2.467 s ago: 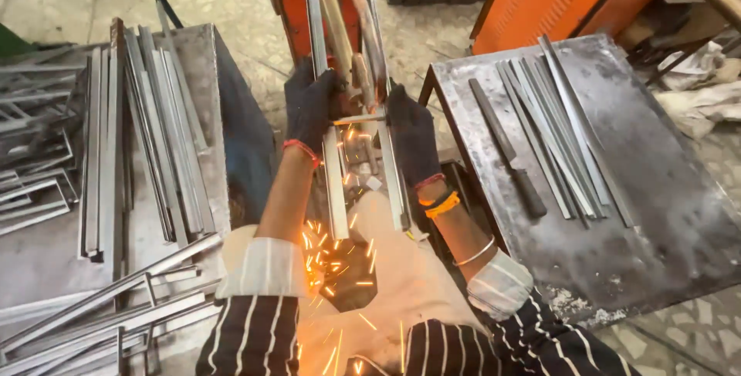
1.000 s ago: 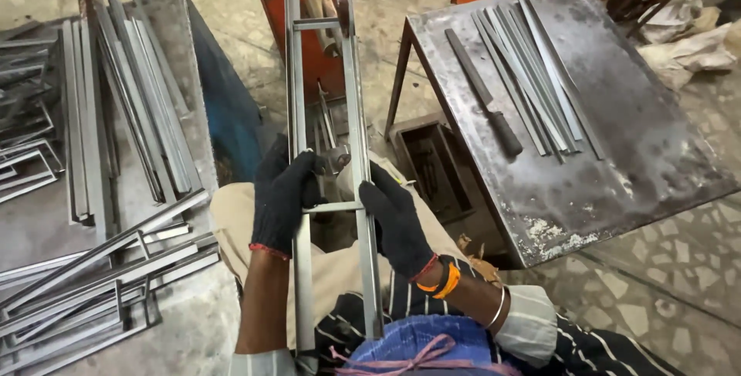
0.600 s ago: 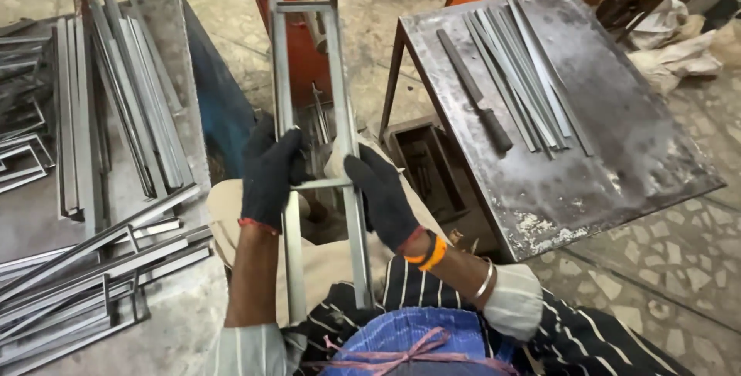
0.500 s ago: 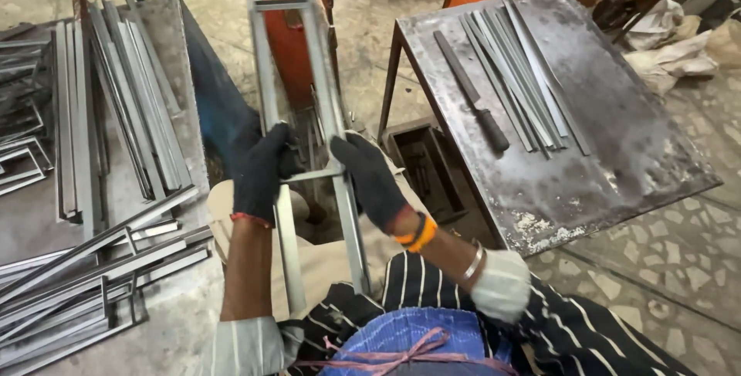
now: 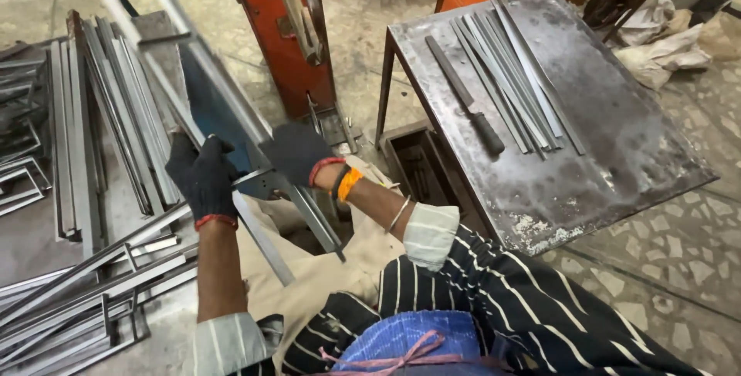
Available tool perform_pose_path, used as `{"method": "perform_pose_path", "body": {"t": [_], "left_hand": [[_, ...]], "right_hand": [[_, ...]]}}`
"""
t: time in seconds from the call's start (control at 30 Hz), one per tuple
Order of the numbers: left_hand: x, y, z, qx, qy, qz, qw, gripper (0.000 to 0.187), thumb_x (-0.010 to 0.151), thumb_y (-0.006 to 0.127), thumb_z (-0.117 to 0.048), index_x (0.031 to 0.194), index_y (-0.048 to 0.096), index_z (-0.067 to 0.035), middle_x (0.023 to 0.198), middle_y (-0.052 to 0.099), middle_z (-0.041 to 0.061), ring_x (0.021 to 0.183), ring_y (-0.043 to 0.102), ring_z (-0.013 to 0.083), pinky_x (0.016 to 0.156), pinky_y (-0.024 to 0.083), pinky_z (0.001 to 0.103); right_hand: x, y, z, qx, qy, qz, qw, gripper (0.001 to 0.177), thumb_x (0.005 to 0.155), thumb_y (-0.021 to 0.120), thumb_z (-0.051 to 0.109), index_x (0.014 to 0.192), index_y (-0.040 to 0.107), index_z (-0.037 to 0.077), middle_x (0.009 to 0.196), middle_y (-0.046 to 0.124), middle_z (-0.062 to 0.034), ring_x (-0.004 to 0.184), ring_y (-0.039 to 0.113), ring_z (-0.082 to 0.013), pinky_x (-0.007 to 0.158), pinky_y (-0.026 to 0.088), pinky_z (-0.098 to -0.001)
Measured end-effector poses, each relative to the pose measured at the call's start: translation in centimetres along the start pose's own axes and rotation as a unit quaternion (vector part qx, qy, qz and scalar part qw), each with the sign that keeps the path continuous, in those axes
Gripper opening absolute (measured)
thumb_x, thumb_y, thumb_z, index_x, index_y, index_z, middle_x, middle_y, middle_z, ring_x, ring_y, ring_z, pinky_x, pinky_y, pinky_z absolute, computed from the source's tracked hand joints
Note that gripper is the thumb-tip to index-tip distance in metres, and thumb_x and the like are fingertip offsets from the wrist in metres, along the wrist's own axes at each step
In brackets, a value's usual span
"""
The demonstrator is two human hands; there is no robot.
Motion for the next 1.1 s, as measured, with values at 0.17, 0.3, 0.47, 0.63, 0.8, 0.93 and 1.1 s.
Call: {"method": "perform_pose_path", "body": {"t": [0.17,0.3,0.47,0.63,0.8,0.93,1.1], "left_hand": [[4.8,-8.8,10.2,0.121,0.133,-0.099,0.979,0.011,0.086,0.067,0.005,0.095,0.062,0.001,0.08,0.067,0.013,0.063,0.06,0.0183,0.054,0.045,0.031],[4.2,-17.3,11.3,-0.007,0.11,-0.243,0.964,0.028,0.083,0.07,0.01,0.098,0.049,0.0,0.086,0.053,0.007,0.056,0.051,0.0183,0.041,0.038,0.034],[-6.3,-25.7,8.3,-0.017,0.023,-0.339,0.94,0.021,0.089,0.064,0.007,0.103,0.052,-0.002,0.085,0.068,0.013,0.053,0.058,0.0185,0.04,0.039,0.031],[-17.4,-30.7,8.7,-0.003,0.03,-0.402,0.915,0.027,0.095,0.066,0.009,0.119,0.056,0.002,0.093,0.066,0.016,0.054,0.058,0.0194,0.046,0.041,0.032],[-27.2,-38.7,13.7,-0.012,-0.026,-0.576,0.817,0.04,0.088,0.059,0.007,0.126,0.046,0.006,0.09,0.07,0.021,0.048,0.059,0.0258,0.036,0.041,0.036],[-31.5,-46.6,19.2,0.033,-0.023,-0.569,0.821,0.038,0.101,0.058,-0.005,0.135,0.046,0.006,0.106,0.071,0.018,0.083,0.071,0.0273,0.061,0.054,0.038],[-27.6,-47.8,20.1,0.385,-0.037,-0.489,0.782,0.027,0.113,0.062,-0.013,0.13,0.061,0.008,0.119,0.07,0.019,0.105,0.07,0.0323,0.086,0.057,0.042]], "right_hand": [[-3.0,-5.3,3.4,0.089,0.072,0.081,0.99,0.034,0.091,0.066,0.036,0.085,0.078,0.005,0.086,0.073,-0.0194,0.081,0.069,-0.0375,0.076,0.054,-0.0502],[-5.3,-7.4,3.8,0.352,0.197,0.209,0.891,0.04,0.09,0.074,0.039,0.088,0.077,-0.001,0.079,0.074,-0.0203,0.069,0.072,-0.0295,0.065,0.056,-0.0428],[-6.2,-7.2,8.6,0.718,0.219,0.254,0.61,0.045,0.095,0.069,0.03,0.128,0.061,0.0,0.105,0.076,-0.0188,0.08,0.075,-0.0237,0.07,0.06,-0.0377],[-4.8,-4.6,11.8,0.799,0.216,0.259,0.497,0.064,0.097,0.068,0.022,0.152,0.044,0.001,0.113,0.073,-0.0195,0.074,0.072,-0.0213,0.064,0.061,-0.0356],[-4.2,-1.9,11.6,0.756,0.23,0.271,0.55,0.068,0.093,0.069,0.02,0.154,0.042,0.007,0.105,0.074,-0.0194,0.067,0.072,-0.0216,0.054,0.06,-0.0354],[-3.7,-1.0,11.4,0.736,0.244,0.282,0.566,0.068,0.091,0.068,0.021,0.153,0.042,0.008,0.104,0.075,-0.0193,0.063,0.073,-0.0227,0.052,0.06,-0.0356],[-2.6,-1.8,10.2,0.732,0.239,0.235,0.594,0.061,0.092,0.068,0.02,0.147,0.05,0.001,0.107,0.075,-0.0196,0.067,0.074,-0.0225,0.057,0.062,-0.0352]]}}
Point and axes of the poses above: each hand's wrist, its own x-axis towards the middle knuckle, its own y-axis out of the palm, z = x × y, the point moved 4 cm from there along x, towards the middle knuckle
